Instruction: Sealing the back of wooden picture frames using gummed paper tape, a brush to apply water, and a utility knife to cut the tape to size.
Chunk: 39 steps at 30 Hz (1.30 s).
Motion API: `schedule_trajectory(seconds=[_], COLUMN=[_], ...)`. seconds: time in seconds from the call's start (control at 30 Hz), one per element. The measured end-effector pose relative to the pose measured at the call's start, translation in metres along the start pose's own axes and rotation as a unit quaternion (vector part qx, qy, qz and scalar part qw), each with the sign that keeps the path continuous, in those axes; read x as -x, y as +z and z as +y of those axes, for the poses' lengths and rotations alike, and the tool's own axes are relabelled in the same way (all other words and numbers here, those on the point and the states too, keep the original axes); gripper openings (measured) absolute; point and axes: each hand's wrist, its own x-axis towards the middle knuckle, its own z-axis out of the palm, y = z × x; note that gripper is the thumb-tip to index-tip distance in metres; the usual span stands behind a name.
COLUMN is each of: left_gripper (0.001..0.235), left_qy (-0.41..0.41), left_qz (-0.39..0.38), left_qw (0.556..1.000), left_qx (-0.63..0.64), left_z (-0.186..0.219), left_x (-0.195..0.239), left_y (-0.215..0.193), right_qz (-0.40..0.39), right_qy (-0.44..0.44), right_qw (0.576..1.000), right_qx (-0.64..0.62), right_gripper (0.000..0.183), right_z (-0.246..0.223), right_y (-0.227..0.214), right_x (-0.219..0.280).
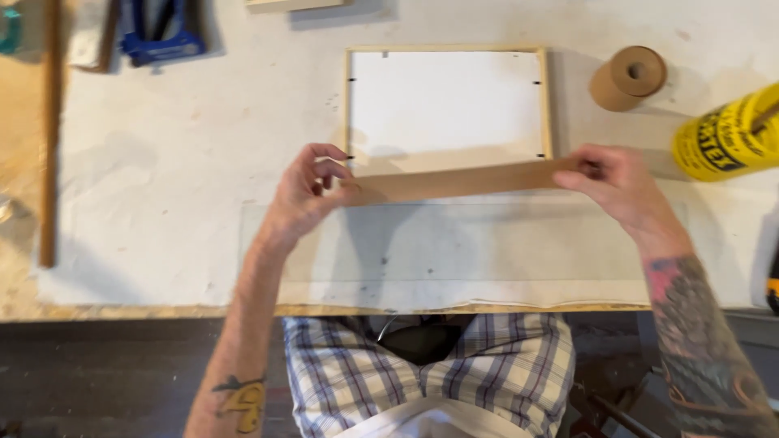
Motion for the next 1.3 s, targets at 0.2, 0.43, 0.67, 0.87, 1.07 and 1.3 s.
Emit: schedule_trajectory(seconds=[0.2, 0.43, 0.67, 0.87, 1.07, 1.3], left_gripper=[0.058, 0.055, 0.056, 0.055, 0.055, 0.054], left_qy=[-0.112, -0.154, -0.136, -0.124, -0.124, -0.118], left_qz=[0.001, -0.011, -0.028, -0.029, -0.025, -0.022], left_qw=[0.992, 0.979, 0.978, 0.978, 0.975, 0.973], left_qx=[-0.062, -0.133, -0.156, -0.166, -0.182, -0.199], left_z=[-0.022, 0.007, 0.018, 0.013, 0.010, 0.011], left_x=[-0.047, -0.052, -0.052, -0.051, -0.051, -0.051], left_y=[-0.003, -0.003, 0.000, -0.001, 0.000, 0.002], right_qz=[-0.026, -0.083, -0.108, -0.102, -0.102, -0.094], right_qy=[0.060, 0.032, 0.036, 0.032, 0.025, 0.013], right_qw=[0.987, 0.985, 0.987, 0.989, 0.989, 0.991], right_qx=[-0.146, -0.147, -0.114, -0.105, -0.101, -0.099], right_gripper=[0.018, 0.014, 0.018, 0.019, 0.019, 0.021], right_z=[0.013, 0.040, 0.030, 0.041, 0.039, 0.042], right_y=[0.003, 0.007, 0.005, 0.007, 0.007, 0.008], right_x=[-0.024, -0.034, -0.032, -0.036, -0.034, -0.033])
